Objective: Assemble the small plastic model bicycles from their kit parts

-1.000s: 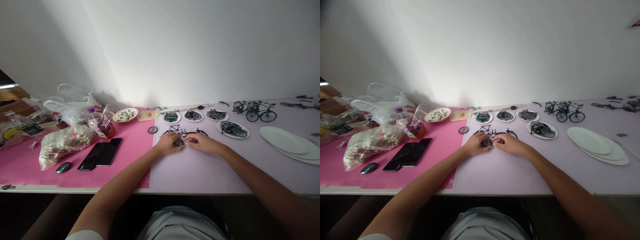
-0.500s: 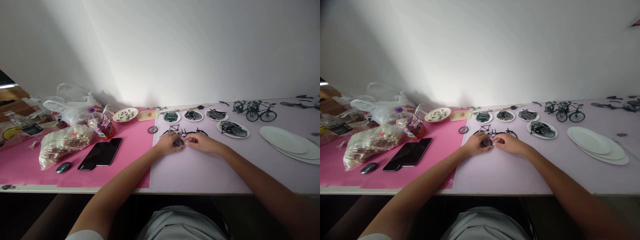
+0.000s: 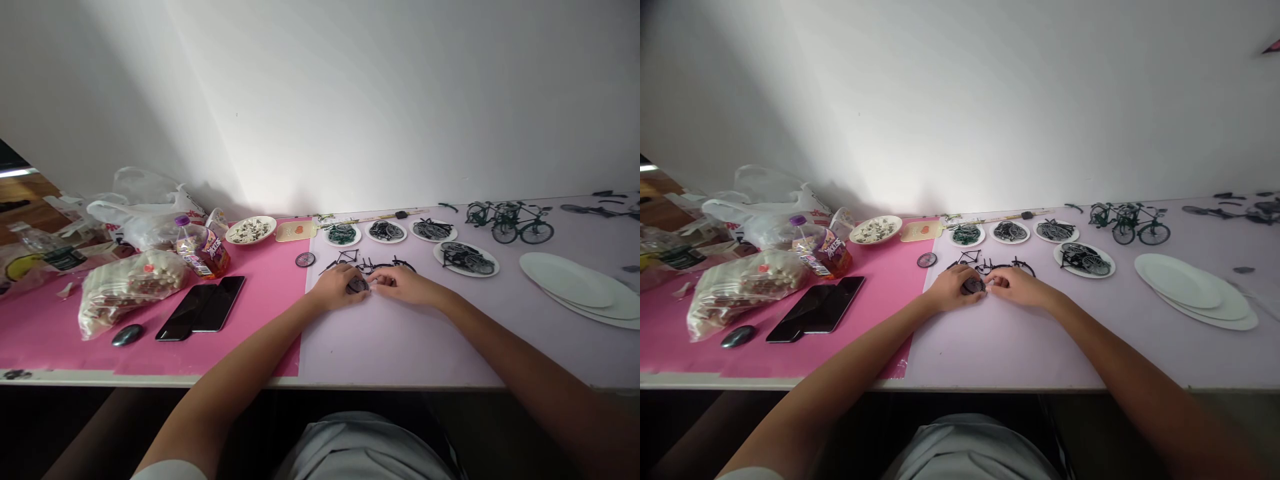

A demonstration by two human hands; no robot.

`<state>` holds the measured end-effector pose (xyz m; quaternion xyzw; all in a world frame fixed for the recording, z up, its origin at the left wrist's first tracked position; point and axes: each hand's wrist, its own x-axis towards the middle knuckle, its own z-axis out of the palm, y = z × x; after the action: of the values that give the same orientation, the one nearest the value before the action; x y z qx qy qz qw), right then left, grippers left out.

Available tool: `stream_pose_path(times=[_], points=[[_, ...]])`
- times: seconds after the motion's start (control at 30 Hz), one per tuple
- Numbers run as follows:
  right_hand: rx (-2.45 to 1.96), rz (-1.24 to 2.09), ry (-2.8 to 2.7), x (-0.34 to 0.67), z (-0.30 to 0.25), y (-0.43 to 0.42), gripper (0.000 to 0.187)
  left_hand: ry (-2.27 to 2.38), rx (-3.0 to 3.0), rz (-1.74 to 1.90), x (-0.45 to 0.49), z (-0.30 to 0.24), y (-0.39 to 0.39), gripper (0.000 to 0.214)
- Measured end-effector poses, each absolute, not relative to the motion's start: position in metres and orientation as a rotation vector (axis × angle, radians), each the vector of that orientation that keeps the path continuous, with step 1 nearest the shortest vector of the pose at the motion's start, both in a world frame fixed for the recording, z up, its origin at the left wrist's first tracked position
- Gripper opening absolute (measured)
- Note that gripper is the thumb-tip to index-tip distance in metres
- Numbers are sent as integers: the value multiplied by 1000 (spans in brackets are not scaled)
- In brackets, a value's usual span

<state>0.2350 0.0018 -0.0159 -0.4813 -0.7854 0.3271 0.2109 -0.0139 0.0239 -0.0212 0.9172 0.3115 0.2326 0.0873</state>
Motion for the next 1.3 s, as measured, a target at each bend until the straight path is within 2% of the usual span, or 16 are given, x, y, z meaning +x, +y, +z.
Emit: stream_pose_path(times=[0.3, 0.57, 1.3], points=[[-1316, 890, -2178, 233, -13, 0, 37, 974, 2691, 787, -15, -19, 19, 39], [-1310, 783, -2101, 229, -6, -4, 42, 868, 2641, 1086, -16, -20, 17, 43], [-1130, 1127, -2035, 224, -9, -5, 41, 717, 2793, 1205, -15, -24, 18, 37]])
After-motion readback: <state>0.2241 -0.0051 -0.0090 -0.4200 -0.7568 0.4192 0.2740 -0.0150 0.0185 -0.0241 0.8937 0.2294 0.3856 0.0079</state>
